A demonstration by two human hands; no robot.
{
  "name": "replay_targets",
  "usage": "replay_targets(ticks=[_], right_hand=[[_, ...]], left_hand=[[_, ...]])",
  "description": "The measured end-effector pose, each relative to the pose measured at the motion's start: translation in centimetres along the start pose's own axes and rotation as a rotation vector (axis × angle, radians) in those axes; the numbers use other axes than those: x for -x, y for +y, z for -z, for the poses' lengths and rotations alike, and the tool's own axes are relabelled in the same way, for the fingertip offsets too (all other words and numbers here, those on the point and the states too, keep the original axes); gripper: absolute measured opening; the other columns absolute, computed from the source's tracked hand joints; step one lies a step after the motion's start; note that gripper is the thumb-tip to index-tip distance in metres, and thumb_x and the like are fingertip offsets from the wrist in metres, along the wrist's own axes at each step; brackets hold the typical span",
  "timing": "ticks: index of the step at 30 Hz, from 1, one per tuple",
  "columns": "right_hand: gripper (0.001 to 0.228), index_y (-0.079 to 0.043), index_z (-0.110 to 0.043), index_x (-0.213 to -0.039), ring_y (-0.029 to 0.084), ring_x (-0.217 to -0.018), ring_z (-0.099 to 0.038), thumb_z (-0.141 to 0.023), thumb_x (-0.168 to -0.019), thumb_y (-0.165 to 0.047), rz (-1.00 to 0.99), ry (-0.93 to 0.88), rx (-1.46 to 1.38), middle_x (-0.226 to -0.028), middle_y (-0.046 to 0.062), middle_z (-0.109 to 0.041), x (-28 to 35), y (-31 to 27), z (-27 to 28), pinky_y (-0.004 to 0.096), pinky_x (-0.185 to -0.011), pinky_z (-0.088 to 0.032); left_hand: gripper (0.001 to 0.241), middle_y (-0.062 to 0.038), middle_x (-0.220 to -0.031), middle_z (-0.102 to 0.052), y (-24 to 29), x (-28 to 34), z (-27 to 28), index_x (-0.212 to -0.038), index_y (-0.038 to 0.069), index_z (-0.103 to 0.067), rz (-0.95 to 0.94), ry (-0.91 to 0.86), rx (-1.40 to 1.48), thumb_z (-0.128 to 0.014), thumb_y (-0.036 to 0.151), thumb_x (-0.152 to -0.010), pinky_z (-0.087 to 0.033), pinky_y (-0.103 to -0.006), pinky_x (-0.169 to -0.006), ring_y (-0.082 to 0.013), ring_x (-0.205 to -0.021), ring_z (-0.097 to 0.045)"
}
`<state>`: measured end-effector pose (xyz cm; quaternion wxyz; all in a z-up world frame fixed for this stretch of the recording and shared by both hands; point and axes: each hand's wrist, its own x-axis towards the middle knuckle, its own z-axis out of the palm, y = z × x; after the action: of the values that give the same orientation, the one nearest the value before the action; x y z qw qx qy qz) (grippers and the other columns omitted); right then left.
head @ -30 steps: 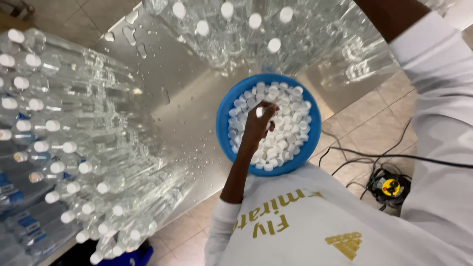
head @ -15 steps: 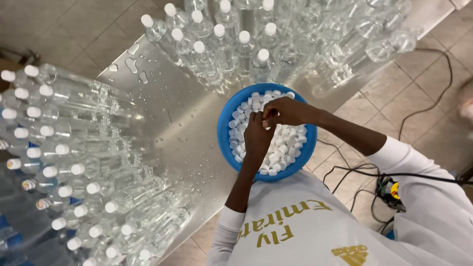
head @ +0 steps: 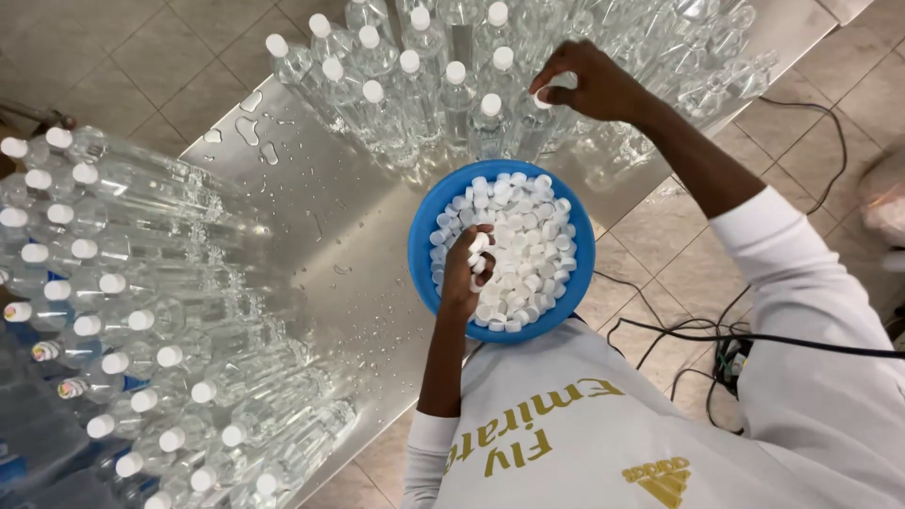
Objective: Placing plastic caps onto the tops of water bottles
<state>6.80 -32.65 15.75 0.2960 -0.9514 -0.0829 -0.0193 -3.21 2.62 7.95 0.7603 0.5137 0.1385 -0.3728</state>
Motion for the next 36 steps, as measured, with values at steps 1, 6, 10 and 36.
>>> replay_targets(ticks=[1,6,10,36], right_hand=[[0.018,-0.018,-0.079,-0.125,0.034,-0.125,-0.061,-0.073,-0.111,-0.028,0.003,-0.054,0.022,-0.125,0.012,-0.071,-0.7,0.8,0.0,0.060,-0.113,-0.035],[0.022,-0.015,-0.079,-0.127,0.025,-0.117,-0.065,-0.069,-0.113,-0.030,0.085,-0.237,-0.057,-0.121,0.007,-0.072,-2.8,2.6,1.5,0.049,-0.114,-0.034],[0.019,-0.017,-0.079,-0.128,0.023,-0.102,-0.070,-0.068,-0.112,-0.020,0.173,-0.359,-0.040,-0.117,0.006,-0.070,-4.1,3.3,2.7,0.048,-0.113,-0.035],[0.044,-0.012,-0.075,-0.120,0.040,-0.109,-0.072,-0.073,-0.105,-0.053,0.451,-0.165,-0.018,-0.109,0.014,-0.076,-0.8,-1.8,1.4,0.057,-0.098,-0.049]], left_hand=[[0.039,-0.005,-0.097,-0.065,-0.8,-0.5,0.8,-0.122,0.008,-0.070,-0.006,-0.010,0.072,-0.058,0.039,-0.102,-0.026,-0.0212,-0.043,-0.0077,-0.057,-0.052],[0.042,-0.004,-0.095,-0.067,-2.9,-2.2,1.9,-0.129,0.009,-0.069,-0.002,-0.009,0.290,-0.060,0.044,-0.109,-0.027,-0.0191,-0.040,-0.0060,-0.056,-0.053],[0.038,-0.005,-0.098,-0.068,-3.2,-2.1,-0.5,-0.124,0.008,-0.069,-0.042,0.064,0.347,-0.061,0.042,-0.109,-0.027,-0.0190,-0.039,-0.0072,-0.057,-0.057],[0.040,-0.008,-0.099,-0.062,-1.5,-3.9,-11.3,-0.121,0.010,-0.063,-0.121,-0.084,0.518,-0.055,0.049,-0.115,-0.041,-0.0141,-0.032,-0.0128,-0.062,-0.061]])
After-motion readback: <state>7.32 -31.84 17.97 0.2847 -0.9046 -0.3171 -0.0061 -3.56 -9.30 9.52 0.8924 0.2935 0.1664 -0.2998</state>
